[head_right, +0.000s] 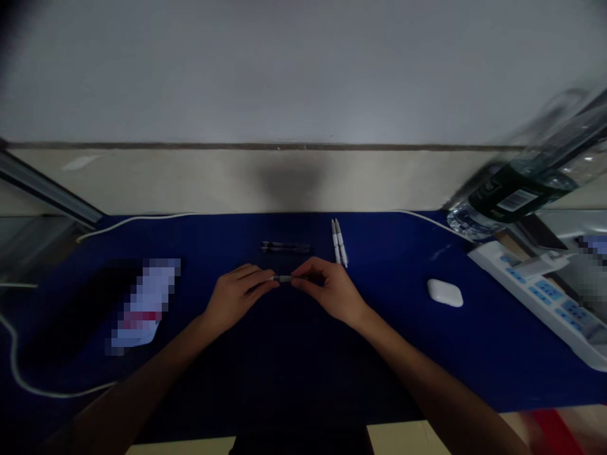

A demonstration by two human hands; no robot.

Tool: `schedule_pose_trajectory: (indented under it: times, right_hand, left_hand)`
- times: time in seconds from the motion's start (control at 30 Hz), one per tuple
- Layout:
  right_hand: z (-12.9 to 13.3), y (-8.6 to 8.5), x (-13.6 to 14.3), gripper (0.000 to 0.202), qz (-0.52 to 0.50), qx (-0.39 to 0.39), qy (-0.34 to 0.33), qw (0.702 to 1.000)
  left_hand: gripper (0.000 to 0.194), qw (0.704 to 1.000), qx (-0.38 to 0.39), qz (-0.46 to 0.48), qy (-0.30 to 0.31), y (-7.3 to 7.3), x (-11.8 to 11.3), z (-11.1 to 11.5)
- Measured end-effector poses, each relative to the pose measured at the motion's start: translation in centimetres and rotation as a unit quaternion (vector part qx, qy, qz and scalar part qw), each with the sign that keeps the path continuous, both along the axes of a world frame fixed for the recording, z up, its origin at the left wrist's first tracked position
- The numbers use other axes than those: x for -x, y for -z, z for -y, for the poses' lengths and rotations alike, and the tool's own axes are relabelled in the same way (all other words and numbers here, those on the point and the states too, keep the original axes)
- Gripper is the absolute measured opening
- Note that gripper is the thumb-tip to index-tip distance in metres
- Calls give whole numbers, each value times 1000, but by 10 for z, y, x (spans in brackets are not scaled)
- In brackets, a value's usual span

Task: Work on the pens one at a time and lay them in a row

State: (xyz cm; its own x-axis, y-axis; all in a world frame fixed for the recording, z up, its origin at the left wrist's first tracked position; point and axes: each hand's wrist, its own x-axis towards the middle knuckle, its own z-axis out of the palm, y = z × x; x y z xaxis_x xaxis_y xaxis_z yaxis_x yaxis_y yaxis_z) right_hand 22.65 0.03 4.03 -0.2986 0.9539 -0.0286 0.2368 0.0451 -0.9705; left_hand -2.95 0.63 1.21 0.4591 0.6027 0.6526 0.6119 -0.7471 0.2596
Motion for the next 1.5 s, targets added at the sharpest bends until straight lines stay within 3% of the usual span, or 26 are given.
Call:
schedule_pose_trajectory:
  times: [0.13, 0.27, 0.37, 0.47, 0.57, 0.67, 0.87, 0.97, 1.1, 1.23, 1.37, 1.5]
  right_hand:
    - [1, -3, 0, 13, 11, 0, -16, 1000]
    - [4, -7, 3, 29, 25, 4, -45, 999]
    - [5, -6, 4, 14, 23, 26, -55, 998]
    - [4, -3, 3, 25, 10, 23, -54, 998]
    - [3, -4, 3, 7, 34, -4, -51, 998]
    - [2, -6, 3, 19, 77, -15, -50, 996]
    - [2, -5, 2, 11, 87, -23, -48, 995]
    - [1, -4, 1, 33, 126, -45, -55, 989]
    - [1, -4, 2, 12, 121, -47, -46, 991]
    - [2, -5, 2, 34, 133, -53, -61, 988]
    - [2, -6, 3, 10, 124, -47, -44, 990]
    - [1, -6, 3, 24, 133, -64, -57, 987]
  left_hand:
    - [33, 1000, -7, -4, 1, -2, -2, 3]
    - [32, 1000, -13, -19, 9, -4, -3, 4]
    - [33, 1000, -24, -19, 9, -4, -2, 3]
    - [35, 999, -33, -18, -2, -4, -2, 1]
    - [37, 999, -39, -22, -6, -5, -2, 1]
    - [38, 999, -36, -25, -3, -4, -2, 1]
    - [34, 1000, -20, -23, 1, -2, -2, 1]
    - [34, 1000, -7, -29, 10, -1, -2, 1]
    - [31, 1000, 3, -26, 14, -1, 0, 0]
    - [27, 999, 10, -28, 30, 0, 0, 0]
    - [33, 999, 6, -35, 18, 0, -1, 1]
    - [36, 998, 17, -53, 23, 1, -1, 1]
